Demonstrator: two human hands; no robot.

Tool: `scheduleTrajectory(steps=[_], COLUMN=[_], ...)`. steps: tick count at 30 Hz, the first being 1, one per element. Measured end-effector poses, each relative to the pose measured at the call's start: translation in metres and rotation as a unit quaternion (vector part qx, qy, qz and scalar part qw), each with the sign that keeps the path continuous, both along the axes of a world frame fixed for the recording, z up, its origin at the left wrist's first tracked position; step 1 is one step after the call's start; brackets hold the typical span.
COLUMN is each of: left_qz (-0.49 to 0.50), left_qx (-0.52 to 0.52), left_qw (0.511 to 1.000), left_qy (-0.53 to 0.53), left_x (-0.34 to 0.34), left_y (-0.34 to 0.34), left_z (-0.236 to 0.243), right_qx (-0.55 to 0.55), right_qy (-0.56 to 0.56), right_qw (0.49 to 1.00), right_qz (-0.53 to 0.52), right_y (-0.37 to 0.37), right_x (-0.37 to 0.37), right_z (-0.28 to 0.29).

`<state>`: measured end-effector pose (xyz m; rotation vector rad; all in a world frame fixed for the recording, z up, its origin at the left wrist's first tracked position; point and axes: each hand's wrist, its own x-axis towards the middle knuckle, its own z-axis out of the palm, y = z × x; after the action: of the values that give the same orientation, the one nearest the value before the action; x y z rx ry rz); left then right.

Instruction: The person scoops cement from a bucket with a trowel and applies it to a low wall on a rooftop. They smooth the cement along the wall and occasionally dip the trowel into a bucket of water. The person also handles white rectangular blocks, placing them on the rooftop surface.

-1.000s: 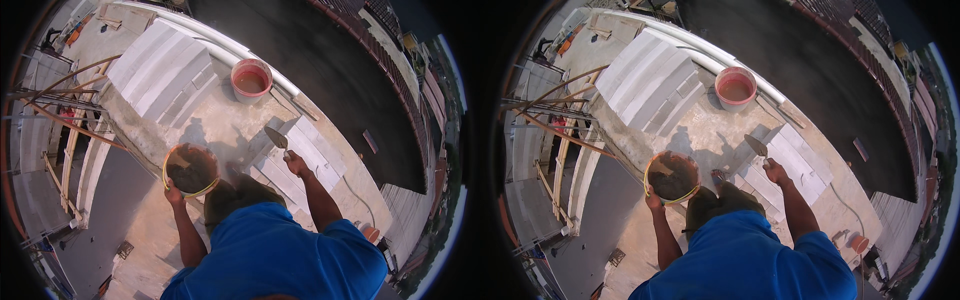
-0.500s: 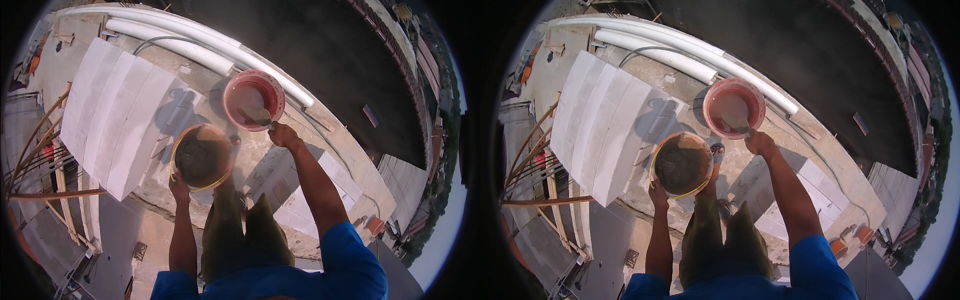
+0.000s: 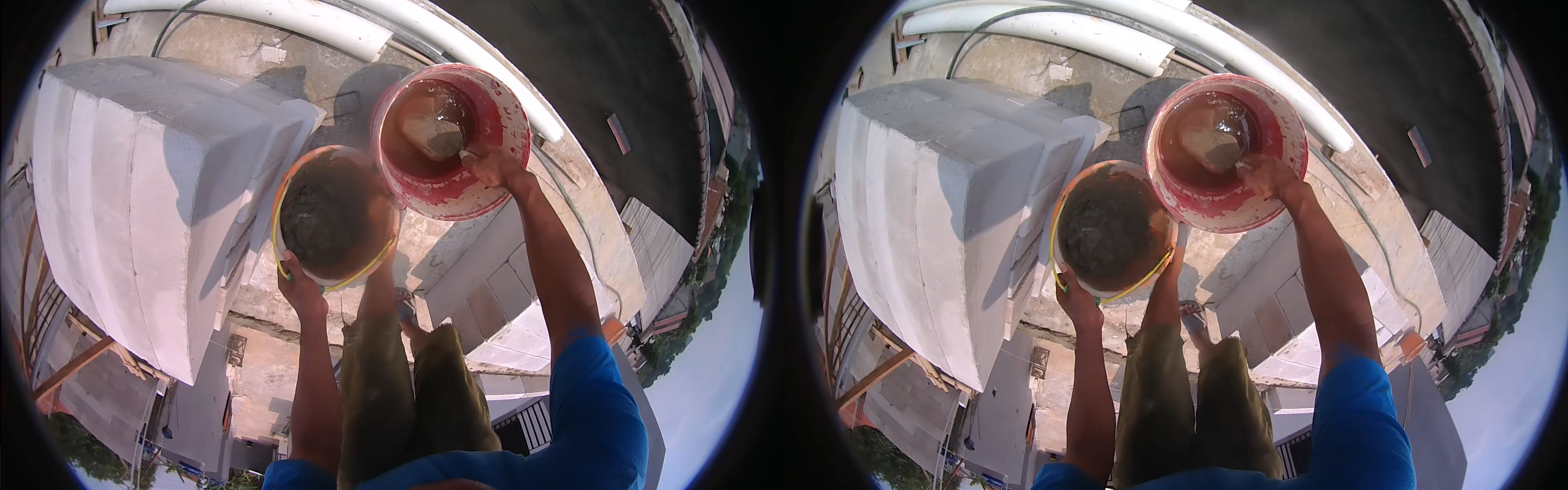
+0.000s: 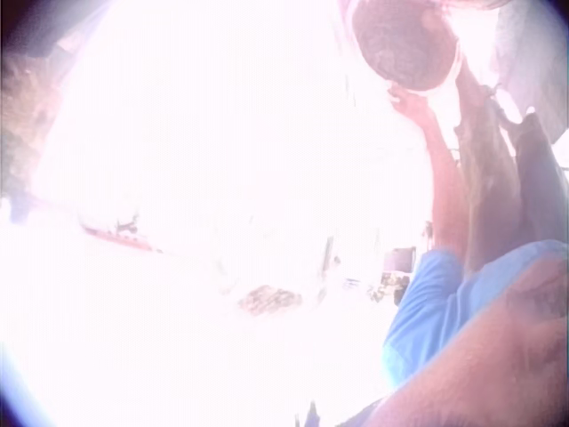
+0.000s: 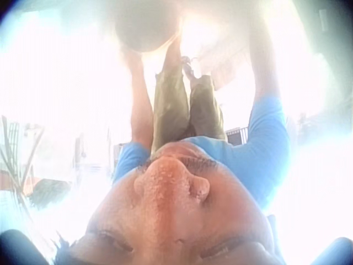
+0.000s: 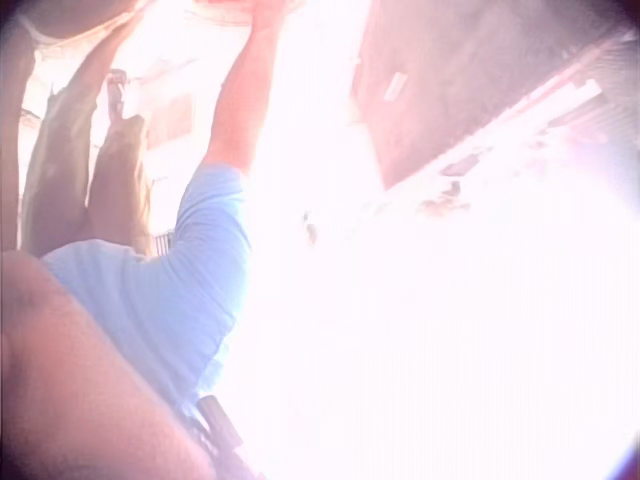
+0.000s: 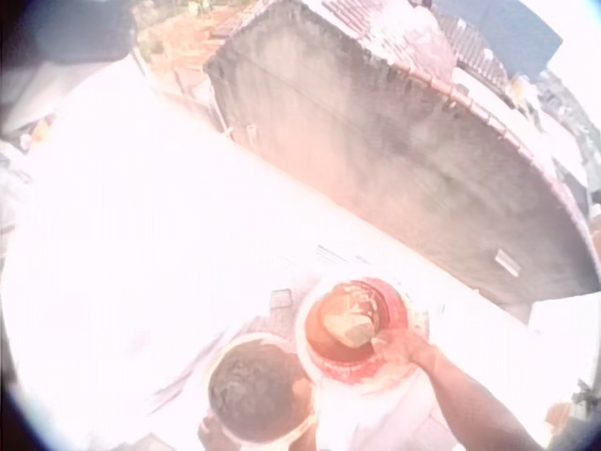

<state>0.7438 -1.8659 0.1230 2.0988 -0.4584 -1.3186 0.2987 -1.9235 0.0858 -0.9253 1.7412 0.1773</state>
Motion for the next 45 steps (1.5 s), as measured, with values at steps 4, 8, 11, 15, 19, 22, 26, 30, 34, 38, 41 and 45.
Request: scheduleTrajectory(steps=[4, 8, 11, 15, 19, 22, 26, 30, 34, 38, 41, 45], left_qz=[0.018, -0.006, -0.01, -0.011, 0.011, 0.0, 0.02, 0.023, -0.007, -0.004, 0.0, 0.013], left_qx=[-0.006, -0.014, -0.012, -0.014, -0.004, -0.013, -0.023, -0.027, -0.003, -0.005, -0.008, -0.012], left_qw=[1.0, 1.0, 1.0, 1.0, 0.999, 0.999, 0.999, 0.998, 1.0, 1.0, 1.0, 1.0], left_qy=[0.013, 0.017, 0.011, -0.002, 0.033, 0.047, 0.028, 0.043, 0.007, 0.002, -0.021, 0.001], left_x=[0.001, -0.013, -0.007, 0.008, -0.007, -0.013, 0.005, 0.007, 0.008, 0.003, 0.005, 0.004], left_y=[0.0, -0.009, -0.015, -0.007, -0.015, -0.018, -0.006, -0.01, -0.007, -0.013, -0.011, -0.011], left_z=[0.008, 0.012, 0.021, 0.011, 0.013, 0.013, 0.008, 0.018, 0.019, 0.032, 0.037, 0.038], right_qx=[0.026, -0.018, -0.05, -0.078, -0.086, 0.028, 0.106, 0.029, -0.067, -0.081, -0.082, -0.194], right_qy=[-0.025, -0.009, 0.036, 0.155, 0.207, 0.099, -0.048, -0.038, -0.011, 0.059, 0.128, 0.122], right_qw=[0.995, 0.991, 0.991, 0.977, 0.909, 0.963, 0.993, 0.988, 0.969, 0.973, 0.98, 0.949], right_qz=[0.089, 0.132, 0.117, 0.125, 0.352, 0.247, 0.029, 0.145, 0.236, 0.209, 0.132, 0.215], right_y=[0.007, 0.02, 0.011, -0.003, -0.013, -0.029, -0.036, -0.024, 0.006, -0.003, -0.015, 0.019], right_x=[0.024, 0.03, 0.025, 0.008, -0.017, -0.031, -0.003, 0.012, 0.066, 0.087, 0.056, 0.011], right_z=[0.158, 0.204, 0.174, 0.049, -0.074, -0.095, 0.012, 0.128, 0.2, 0.197, 0.133, -0.073])
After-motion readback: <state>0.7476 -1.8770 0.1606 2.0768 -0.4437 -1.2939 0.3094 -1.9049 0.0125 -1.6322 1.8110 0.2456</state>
